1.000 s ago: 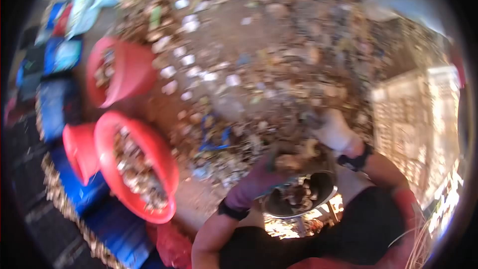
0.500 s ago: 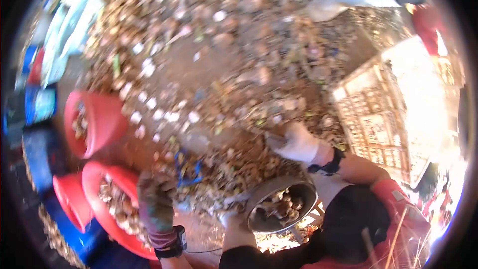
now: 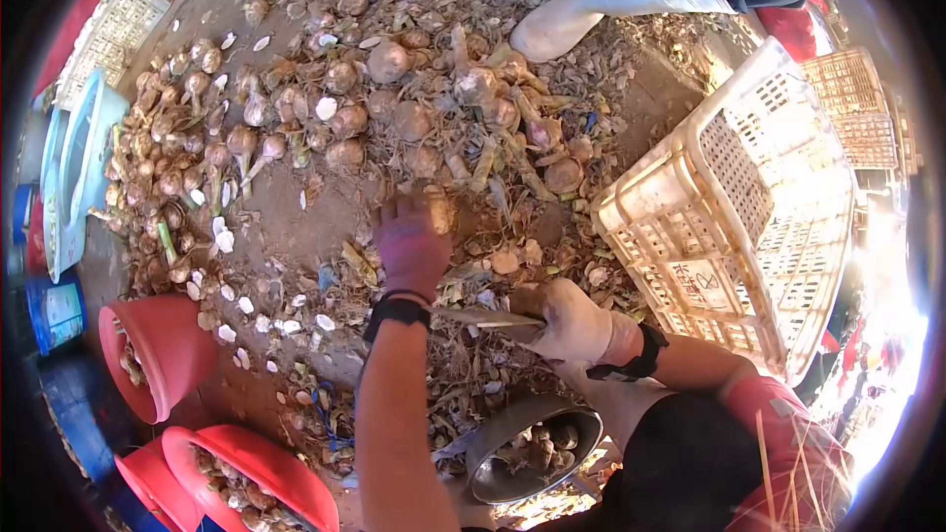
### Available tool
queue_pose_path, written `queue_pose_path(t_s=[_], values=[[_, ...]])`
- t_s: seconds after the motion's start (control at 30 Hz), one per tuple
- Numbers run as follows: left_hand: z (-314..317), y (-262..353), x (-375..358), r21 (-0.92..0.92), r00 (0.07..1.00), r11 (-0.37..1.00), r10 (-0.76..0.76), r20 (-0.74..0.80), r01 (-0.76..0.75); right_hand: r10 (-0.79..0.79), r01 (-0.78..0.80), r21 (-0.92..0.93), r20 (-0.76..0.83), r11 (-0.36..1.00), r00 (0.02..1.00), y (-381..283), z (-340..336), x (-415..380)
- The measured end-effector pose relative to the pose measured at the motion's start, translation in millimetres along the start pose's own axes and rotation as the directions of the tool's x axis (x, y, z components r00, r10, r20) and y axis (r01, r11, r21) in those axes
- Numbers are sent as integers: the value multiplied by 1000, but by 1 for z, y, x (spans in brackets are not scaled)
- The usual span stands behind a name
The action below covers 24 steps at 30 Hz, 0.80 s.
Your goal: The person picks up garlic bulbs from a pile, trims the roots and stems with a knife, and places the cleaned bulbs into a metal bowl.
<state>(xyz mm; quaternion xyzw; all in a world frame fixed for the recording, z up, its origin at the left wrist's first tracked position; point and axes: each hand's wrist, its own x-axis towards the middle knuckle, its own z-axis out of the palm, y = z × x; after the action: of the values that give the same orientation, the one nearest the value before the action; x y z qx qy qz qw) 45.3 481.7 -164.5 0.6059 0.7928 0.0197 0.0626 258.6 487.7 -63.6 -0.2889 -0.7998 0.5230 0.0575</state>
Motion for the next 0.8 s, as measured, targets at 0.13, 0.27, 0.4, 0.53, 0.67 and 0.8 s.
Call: queue_pose_path(t_s=[0.13, 0.27, 0.4, 0.53, 0.67, 0.8], values=[[-35, -22, -37, -602, 930, 751, -44, 365, 271, 105, -109, -47, -76, 993, 992, 7, 1, 6], [-78, -24, -107, -864, 894, 261, 15, 449, 430, 67, -67, -152, -9, 986, 998, 3, 15, 12], [-100, -14, -146, -899, 899, 56, -74, 431, 435, -137, 144, -228, 44, 963, 990, -2, 35, 9], [-94, -10, -184, -923, 902, 10, -214, 374, 385, -185, 208, -312, 103, 927, 977, -4, 47, 6], [-114, 2, -210, -933, 876, -176, -327, 355, 313, -288, 306, -383, 106, 872, 952, 11, 71, 7], [-138, -8, -237, -863, 998, 504, -19, -59, -41, 281, -285, -249, -54, 925, 958, 38, 52, 19]])
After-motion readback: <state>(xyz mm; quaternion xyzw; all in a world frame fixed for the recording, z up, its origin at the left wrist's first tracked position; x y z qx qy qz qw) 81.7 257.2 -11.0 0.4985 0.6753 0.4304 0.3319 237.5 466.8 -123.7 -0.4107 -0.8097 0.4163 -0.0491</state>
